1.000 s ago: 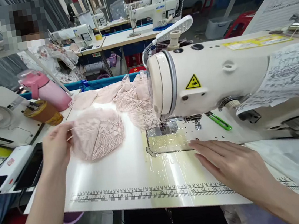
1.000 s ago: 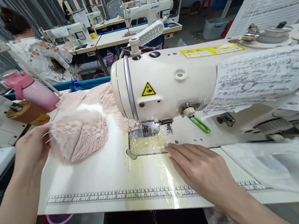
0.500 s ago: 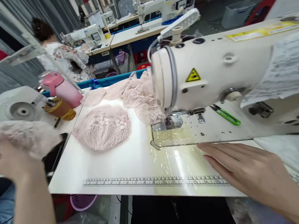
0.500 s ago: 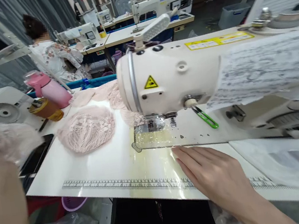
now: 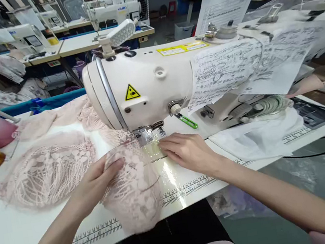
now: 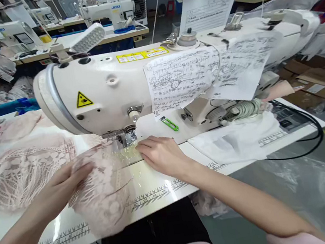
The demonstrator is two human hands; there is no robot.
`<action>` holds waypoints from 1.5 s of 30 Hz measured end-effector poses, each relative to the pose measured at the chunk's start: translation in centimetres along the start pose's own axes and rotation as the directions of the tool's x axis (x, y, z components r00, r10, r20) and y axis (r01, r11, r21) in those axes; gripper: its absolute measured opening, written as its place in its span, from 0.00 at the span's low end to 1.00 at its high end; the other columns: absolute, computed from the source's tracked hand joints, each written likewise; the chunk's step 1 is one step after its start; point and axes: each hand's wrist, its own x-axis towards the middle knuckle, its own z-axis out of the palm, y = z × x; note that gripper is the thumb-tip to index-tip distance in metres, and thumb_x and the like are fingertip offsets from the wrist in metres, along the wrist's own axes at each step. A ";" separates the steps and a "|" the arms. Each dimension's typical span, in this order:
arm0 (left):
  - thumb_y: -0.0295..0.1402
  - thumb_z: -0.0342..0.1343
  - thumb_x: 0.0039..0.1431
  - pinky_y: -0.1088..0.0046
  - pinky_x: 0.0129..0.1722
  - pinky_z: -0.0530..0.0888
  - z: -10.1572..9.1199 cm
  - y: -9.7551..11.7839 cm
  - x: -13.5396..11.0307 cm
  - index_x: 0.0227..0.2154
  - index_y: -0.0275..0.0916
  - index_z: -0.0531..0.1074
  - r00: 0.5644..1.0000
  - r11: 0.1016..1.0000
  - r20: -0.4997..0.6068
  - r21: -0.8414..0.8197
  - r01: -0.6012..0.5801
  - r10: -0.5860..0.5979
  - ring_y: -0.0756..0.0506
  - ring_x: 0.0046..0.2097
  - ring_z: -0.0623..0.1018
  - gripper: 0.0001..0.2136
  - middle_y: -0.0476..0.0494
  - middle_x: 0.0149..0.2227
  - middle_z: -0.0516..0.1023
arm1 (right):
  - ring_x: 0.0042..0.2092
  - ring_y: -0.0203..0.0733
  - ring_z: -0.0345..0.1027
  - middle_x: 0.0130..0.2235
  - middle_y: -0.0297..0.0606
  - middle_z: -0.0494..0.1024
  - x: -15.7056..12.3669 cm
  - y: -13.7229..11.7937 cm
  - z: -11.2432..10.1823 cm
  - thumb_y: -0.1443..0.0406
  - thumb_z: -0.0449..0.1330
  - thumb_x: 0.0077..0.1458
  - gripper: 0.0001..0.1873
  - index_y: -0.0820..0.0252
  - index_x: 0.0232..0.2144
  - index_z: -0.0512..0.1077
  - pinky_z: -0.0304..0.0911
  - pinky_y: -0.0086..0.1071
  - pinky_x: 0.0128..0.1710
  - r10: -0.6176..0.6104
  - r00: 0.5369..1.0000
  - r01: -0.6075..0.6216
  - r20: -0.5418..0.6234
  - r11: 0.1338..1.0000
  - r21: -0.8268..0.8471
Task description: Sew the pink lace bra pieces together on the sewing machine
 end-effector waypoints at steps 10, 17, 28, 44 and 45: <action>0.31 0.46 0.66 0.62 0.46 0.78 5.1 0.3 2.6 0.51 0.30 0.71 0.713 0.562 -0.025 0.634 -0.531 0.701 0.38 0.52 0.76 0.15 0.34 0.51 0.77 | 0.35 0.39 0.69 0.39 0.36 0.80 3.6 0.7 2.6 0.78 0.49 0.55 0.17 0.62 0.39 0.74 0.59 0.33 0.31 -0.162 0.986 0.165 0.045 0.984 -0.060; 0.31 0.45 0.65 0.55 0.55 0.73 7.5 0.1 3.8 0.58 0.26 0.64 0.754 0.633 -0.094 0.616 -0.470 0.651 0.35 0.58 0.72 0.21 0.31 0.58 0.71 | 0.37 0.40 0.72 0.46 0.36 0.79 4.1 0.9 5.3 0.73 0.51 0.60 0.16 0.59 0.47 0.73 0.65 0.37 0.38 -0.140 0.990 0.139 0.004 0.983 -0.119; 0.31 0.46 0.65 0.55 0.54 0.73 7.4 -0.8 4.6 0.55 0.26 0.68 0.717 0.598 -0.080 0.619 -0.509 0.692 0.36 0.53 0.76 0.20 0.31 0.55 0.74 | 0.47 0.50 0.71 0.56 0.48 0.73 3.8 0.0 4.4 0.75 0.49 0.58 0.28 0.62 0.60 0.62 0.72 0.39 0.33 -0.054 0.968 0.103 0.244 0.976 -0.190; 0.31 0.47 0.65 0.57 0.44 0.76 7.1 -1.1 5.5 0.53 0.26 0.69 0.729 0.625 -0.078 0.580 -0.522 0.681 0.38 0.43 0.78 0.18 0.34 0.46 0.79 | 0.40 0.49 0.72 0.46 0.49 0.77 3.7 0.2 5.1 0.75 0.50 0.57 0.28 0.62 0.60 0.62 0.68 0.36 0.25 -0.045 0.972 0.099 0.231 0.969 -0.226; 0.30 0.47 0.64 0.57 0.44 0.76 7.1 -1.0 5.5 0.53 0.26 0.70 0.725 0.620 -0.079 0.587 -0.520 0.684 0.38 0.43 0.78 0.18 0.34 0.46 0.79 | 0.40 0.49 0.72 0.47 0.49 0.77 3.7 0.2 5.0 0.75 0.50 0.57 0.28 0.63 0.60 0.62 0.68 0.36 0.25 -0.048 0.972 0.103 0.232 0.967 -0.231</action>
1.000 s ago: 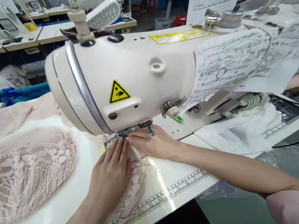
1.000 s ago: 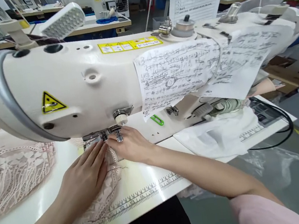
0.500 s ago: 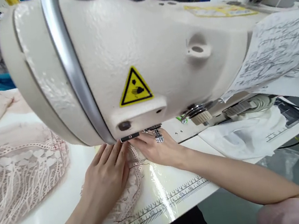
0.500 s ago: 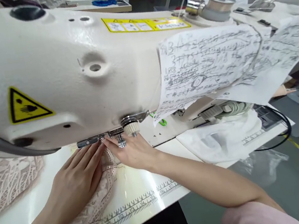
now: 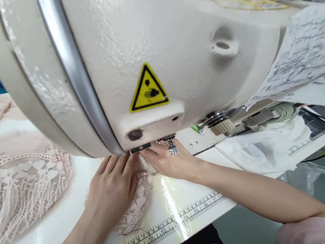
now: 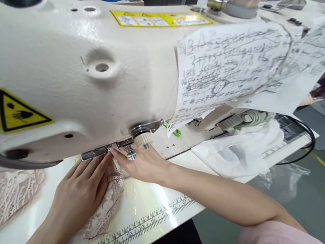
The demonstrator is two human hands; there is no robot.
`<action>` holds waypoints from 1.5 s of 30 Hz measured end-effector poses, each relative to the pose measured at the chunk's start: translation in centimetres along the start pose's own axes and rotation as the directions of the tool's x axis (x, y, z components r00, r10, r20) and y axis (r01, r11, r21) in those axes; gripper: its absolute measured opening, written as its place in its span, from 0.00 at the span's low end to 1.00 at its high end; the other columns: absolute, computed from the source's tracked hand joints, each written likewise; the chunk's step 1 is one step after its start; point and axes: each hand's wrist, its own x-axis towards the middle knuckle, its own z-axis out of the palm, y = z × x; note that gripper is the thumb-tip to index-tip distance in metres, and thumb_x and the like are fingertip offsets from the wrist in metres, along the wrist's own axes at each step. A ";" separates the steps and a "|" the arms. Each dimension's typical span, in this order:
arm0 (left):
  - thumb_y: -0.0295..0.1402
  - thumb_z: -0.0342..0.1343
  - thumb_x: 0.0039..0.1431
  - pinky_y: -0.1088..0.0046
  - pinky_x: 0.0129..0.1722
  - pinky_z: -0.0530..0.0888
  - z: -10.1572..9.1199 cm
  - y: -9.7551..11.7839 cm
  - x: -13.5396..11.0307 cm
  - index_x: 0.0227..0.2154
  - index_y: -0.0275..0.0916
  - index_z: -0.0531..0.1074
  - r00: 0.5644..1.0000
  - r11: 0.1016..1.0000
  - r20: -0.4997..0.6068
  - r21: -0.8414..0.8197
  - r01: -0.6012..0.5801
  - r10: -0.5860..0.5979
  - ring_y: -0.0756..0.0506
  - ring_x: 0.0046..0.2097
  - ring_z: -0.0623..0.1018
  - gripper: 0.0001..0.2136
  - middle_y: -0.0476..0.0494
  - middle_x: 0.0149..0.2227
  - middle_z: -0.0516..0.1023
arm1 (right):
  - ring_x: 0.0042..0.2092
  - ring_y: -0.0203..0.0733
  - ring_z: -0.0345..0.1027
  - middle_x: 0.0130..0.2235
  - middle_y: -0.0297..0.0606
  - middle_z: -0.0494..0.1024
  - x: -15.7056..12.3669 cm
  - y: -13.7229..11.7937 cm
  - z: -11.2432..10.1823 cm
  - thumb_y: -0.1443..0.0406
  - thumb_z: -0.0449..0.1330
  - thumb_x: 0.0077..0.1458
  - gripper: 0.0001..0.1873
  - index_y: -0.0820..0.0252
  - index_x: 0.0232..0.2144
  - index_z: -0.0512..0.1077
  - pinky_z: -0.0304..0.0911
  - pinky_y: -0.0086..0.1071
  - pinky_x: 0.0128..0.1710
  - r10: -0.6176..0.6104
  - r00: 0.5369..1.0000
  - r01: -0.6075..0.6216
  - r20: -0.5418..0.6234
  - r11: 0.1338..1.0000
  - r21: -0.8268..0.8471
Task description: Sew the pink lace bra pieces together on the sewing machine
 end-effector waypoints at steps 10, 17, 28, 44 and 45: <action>0.30 0.46 0.64 0.55 0.49 0.76 0.0 0.2 0.0 0.52 0.26 0.71 1.000 0.998 -0.012 0.060 -0.015 0.016 0.36 0.48 0.78 0.18 0.33 0.50 0.78 | 0.48 0.52 0.70 0.56 0.51 0.72 0.0 -0.2 -0.2 0.75 0.47 0.59 0.27 0.67 0.61 0.61 0.72 0.43 0.34 -0.010 1.000 0.011 -0.016 0.999 0.048; 0.30 0.45 0.64 0.54 0.53 0.74 -0.1 0.3 -0.1 0.53 0.27 0.71 1.000 0.997 -0.015 0.072 -0.013 0.014 0.36 0.52 0.77 0.19 0.32 0.52 0.76 | 0.46 0.49 0.71 0.53 0.51 0.75 0.1 -0.2 0.1 0.74 0.46 0.60 0.25 0.67 0.58 0.64 0.70 0.47 0.41 0.015 0.996 -0.008 -0.086 0.996 0.089; 0.31 0.45 0.65 0.54 0.55 0.73 0.0 0.3 -0.2 0.54 0.28 0.69 0.999 1.000 -0.027 0.013 0.024 -0.024 0.36 0.55 0.75 0.19 0.32 0.53 0.75 | 0.49 0.48 0.70 0.55 0.47 0.74 0.1 -0.2 0.2 0.73 0.49 0.60 0.22 0.66 0.56 0.66 0.66 0.46 0.49 0.016 0.991 0.001 -0.132 0.992 0.124; 0.32 0.47 0.65 0.53 0.58 0.71 -0.3 0.3 -0.3 0.56 0.29 0.67 1.000 1.000 -0.013 0.008 0.019 -0.019 0.36 0.59 0.71 0.19 0.33 0.57 0.72 | 0.45 0.40 0.69 0.50 0.40 0.77 0.1 0.5 0.4 0.76 0.49 0.60 0.15 0.63 0.42 0.72 0.59 0.38 0.51 -0.062 0.916 0.103 -0.395 0.991 0.081; 0.32 0.48 0.65 0.52 0.58 0.70 -0.7 0.3 -0.2 0.55 0.30 0.68 1.000 1.000 -0.016 0.013 0.009 -0.009 0.36 0.59 0.72 0.18 0.33 0.57 0.72 | 0.44 0.39 0.69 0.49 0.40 0.77 0.0 0.6 0.3 0.77 0.48 0.60 0.15 0.63 0.40 0.72 0.60 0.37 0.50 -0.072 0.910 0.123 -0.409 0.988 0.099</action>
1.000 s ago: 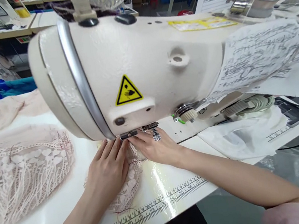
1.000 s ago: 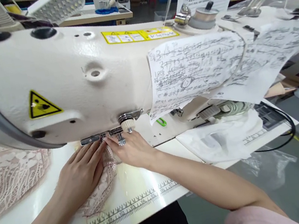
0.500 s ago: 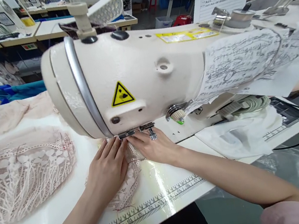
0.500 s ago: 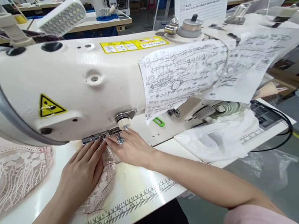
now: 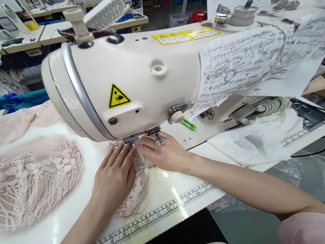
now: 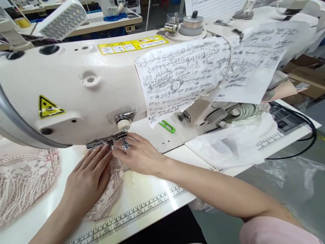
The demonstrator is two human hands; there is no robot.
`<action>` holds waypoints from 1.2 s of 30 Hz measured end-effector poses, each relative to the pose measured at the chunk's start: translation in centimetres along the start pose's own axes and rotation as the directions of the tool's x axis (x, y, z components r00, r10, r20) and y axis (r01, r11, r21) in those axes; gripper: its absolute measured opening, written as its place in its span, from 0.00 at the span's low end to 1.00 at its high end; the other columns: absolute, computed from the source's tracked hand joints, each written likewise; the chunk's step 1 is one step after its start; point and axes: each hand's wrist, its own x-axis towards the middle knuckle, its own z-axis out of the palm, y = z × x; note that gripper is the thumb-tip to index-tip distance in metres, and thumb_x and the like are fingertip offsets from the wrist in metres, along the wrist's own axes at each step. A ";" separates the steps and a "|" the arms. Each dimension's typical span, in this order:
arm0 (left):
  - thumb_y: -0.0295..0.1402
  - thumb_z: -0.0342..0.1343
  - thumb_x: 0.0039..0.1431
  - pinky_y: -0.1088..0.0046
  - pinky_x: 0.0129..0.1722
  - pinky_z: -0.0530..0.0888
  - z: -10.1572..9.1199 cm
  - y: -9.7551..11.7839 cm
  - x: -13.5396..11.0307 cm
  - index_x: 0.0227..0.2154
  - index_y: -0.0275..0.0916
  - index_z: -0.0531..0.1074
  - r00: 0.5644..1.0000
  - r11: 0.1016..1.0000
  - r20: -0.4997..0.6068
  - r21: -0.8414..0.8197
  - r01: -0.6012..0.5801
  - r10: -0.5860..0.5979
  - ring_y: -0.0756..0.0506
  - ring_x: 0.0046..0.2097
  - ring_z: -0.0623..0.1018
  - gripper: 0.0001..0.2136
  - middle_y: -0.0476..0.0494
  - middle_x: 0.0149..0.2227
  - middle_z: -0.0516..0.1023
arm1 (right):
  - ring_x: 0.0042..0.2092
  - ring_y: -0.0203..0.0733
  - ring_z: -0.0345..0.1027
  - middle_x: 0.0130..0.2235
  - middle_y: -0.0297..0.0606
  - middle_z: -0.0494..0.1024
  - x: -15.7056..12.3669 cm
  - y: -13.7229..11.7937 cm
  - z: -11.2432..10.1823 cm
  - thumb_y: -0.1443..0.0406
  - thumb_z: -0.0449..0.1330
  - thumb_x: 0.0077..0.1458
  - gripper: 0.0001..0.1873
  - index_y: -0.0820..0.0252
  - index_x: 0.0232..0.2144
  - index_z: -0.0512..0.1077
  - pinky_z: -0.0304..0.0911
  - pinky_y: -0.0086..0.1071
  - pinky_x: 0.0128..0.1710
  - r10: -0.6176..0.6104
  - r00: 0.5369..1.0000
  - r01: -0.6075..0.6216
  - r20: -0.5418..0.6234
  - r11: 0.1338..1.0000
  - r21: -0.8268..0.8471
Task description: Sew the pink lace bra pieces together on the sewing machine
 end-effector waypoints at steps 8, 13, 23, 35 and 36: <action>0.28 0.55 0.61 0.66 0.44 0.75 -6.3 0.8 -1.8 0.38 0.40 0.75 0.898 0.897 -0.014 -0.042 -0.440 0.439 0.46 0.43 0.79 0.05 0.47 0.40 0.81 | 0.36 0.34 0.66 0.33 0.29 0.78 -0.7 0.9 -0.9 0.77 0.48 0.57 0.14 0.60 0.30 0.70 0.57 0.29 0.32 -0.244 0.965 0.260 -0.097 0.942 0.214; 0.25 0.48 0.63 0.67 0.42 0.73 -7.1 1.9 -6.0 0.41 0.42 0.76 0.828 0.831 0.159 0.069 -0.552 0.537 0.45 0.48 0.76 0.12 0.47 0.46 0.80 | 0.35 0.34 0.63 0.31 0.31 0.75 -0.9 0.8 -0.8 0.76 0.49 0.54 0.11 0.60 0.28 0.68 0.56 0.28 0.30 -0.297 0.955 0.275 0.020 0.906 0.322; 0.21 0.49 0.61 0.67 0.45 0.73 -5.9 2.7 -7.4 0.49 0.36 0.72 0.945 0.941 0.052 0.090 -0.326 0.323 0.44 0.46 0.78 0.15 0.41 0.45 0.80 | 0.34 0.36 0.63 0.29 0.33 0.74 -0.8 0.7 -1.2 0.72 0.48 0.52 0.11 0.60 0.28 0.70 0.61 0.31 0.33 -0.300 0.952 0.247 0.054 0.863 0.442; 0.43 0.47 0.66 0.74 0.21 0.66 -8.3 0.5 -1.7 0.40 0.40 0.68 0.949 0.950 0.298 -0.254 0.183 -0.103 0.48 0.25 0.76 0.12 0.49 0.28 0.76 | 0.37 0.34 0.69 0.34 0.30 0.78 -0.7 1.2 -1.1 0.68 0.51 0.61 0.11 0.59 0.29 0.70 0.59 0.29 0.29 -0.312 0.947 0.320 -0.075 0.904 0.285; 0.43 0.49 0.64 0.73 0.24 0.68 -7.8 0.3 -1.2 0.40 0.40 0.68 0.946 0.951 0.319 -0.271 0.148 -0.057 0.47 0.28 0.77 0.12 0.47 0.30 0.77 | 0.36 0.34 0.69 0.34 0.30 0.78 -0.7 1.2 -1.2 0.68 0.52 0.61 0.11 0.60 0.28 0.71 0.58 0.29 0.28 -0.308 0.946 0.323 -0.098 0.905 0.275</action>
